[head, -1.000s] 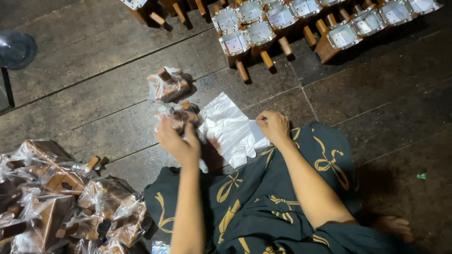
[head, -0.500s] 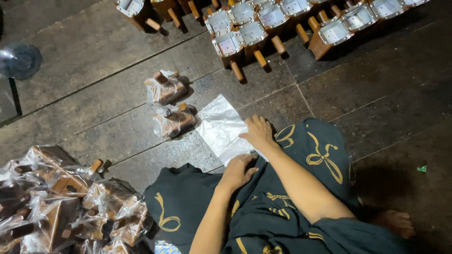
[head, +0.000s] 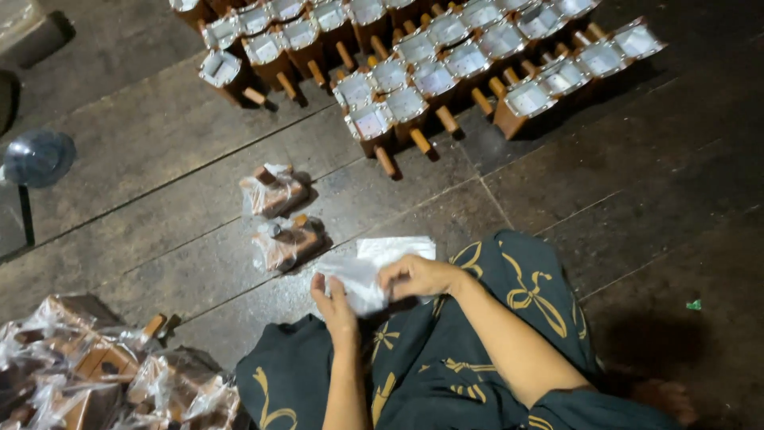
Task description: The person places small wooden components into plastic bags and seals them by hand, one at a time, while sitting on the floor.
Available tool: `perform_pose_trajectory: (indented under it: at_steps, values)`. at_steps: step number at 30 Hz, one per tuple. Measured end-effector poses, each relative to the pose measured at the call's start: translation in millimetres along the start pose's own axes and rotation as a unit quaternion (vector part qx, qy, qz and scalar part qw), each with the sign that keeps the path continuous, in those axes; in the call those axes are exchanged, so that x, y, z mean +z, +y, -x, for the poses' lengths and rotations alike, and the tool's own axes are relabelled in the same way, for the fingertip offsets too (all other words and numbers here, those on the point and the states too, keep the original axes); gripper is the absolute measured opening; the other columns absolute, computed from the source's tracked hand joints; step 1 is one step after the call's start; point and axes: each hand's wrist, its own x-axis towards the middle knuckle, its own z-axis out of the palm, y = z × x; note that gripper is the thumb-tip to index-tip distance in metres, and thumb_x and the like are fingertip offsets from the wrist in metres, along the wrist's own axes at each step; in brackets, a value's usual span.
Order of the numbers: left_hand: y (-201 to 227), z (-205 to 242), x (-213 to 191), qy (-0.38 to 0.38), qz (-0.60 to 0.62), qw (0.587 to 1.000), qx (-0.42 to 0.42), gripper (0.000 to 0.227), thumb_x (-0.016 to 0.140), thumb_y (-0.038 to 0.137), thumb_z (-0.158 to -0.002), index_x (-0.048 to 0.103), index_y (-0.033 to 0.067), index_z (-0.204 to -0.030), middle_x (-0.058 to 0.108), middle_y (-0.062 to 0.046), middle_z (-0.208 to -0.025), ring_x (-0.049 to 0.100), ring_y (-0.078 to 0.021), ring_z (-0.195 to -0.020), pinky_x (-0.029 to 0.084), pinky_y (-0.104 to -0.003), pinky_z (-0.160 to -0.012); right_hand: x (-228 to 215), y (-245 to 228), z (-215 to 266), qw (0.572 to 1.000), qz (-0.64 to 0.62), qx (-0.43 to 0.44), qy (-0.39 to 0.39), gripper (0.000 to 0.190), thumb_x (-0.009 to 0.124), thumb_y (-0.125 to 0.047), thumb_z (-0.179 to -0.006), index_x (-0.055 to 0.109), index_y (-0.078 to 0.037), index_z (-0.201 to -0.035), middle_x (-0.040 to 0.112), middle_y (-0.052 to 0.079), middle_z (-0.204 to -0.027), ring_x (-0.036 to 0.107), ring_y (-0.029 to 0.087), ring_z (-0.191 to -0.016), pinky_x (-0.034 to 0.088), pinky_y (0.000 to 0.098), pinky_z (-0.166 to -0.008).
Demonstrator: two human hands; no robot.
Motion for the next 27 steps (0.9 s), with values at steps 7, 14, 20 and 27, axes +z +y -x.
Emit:
perform_pose_trajectory:
  at_steps: [7,14,20,27]
  values:
    - [42.3,19.2,9.2,-0.144,-0.016,0.960,-0.240,0.091,0.025,0.068,-0.103,0.046,-0.0062,-0.149,0.059,-0.030,-0.138,0.053,-0.0393,-0.134,0.043,-0.049,-0.111,-7.3,-14.0,19.6,0.996,-0.059,0.066,0.018,0.019,0.074,0.001,-0.086,0.078,-0.005,-0.104,0.075,0.003,-0.086,0.067,0.011,-0.081,0.057,0.0304,-0.079]
    - [40.8,16.7,16.0,-0.125,0.046,0.991,0.029,0.040,0.083,0.013,-0.080,0.070,-0.0023,-0.115,0.074,-0.018,-0.104,0.068,-0.0245,-0.101,0.054,-0.040,-0.090,-26.7,-21.5,24.5,0.981,0.125,0.083,0.125,0.074,0.084,-0.026,-0.079,0.053,-0.013,-0.145,0.065,0.012,-0.136,0.056,0.030,-0.129,0.044,0.0494,-0.104]
    - [66.5,28.8,26.9,-0.130,-0.102,0.979,0.118,0.049,0.094,0.022,-0.071,0.069,0.0187,-0.114,0.075,-0.009,-0.092,0.070,-0.0222,-0.089,0.054,-0.038,-0.086,-17.3,-19.2,18.4,0.974,0.028,-0.048,0.217,0.083,0.097,-0.028,-0.065,0.061,-0.009,-0.137,0.068,0.004,-0.116,0.057,0.017,-0.111,0.043,0.0327,-0.098]
    - [99.6,43.0,33.9,-0.197,0.012,0.969,0.148,0.084,0.084,-0.002,-0.075,0.043,0.0089,-0.147,0.070,-0.015,-0.118,0.065,-0.0243,-0.111,0.049,-0.042,-0.103,-15.5,14.1,13.8,0.969,-0.033,-0.066,0.236,0.034,0.082,-0.030,-0.087,0.073,-0.008,-0.111,0.079,0.003,-0.090,0.062,0.006,-0.087,0.050,0.0254,-0.081]
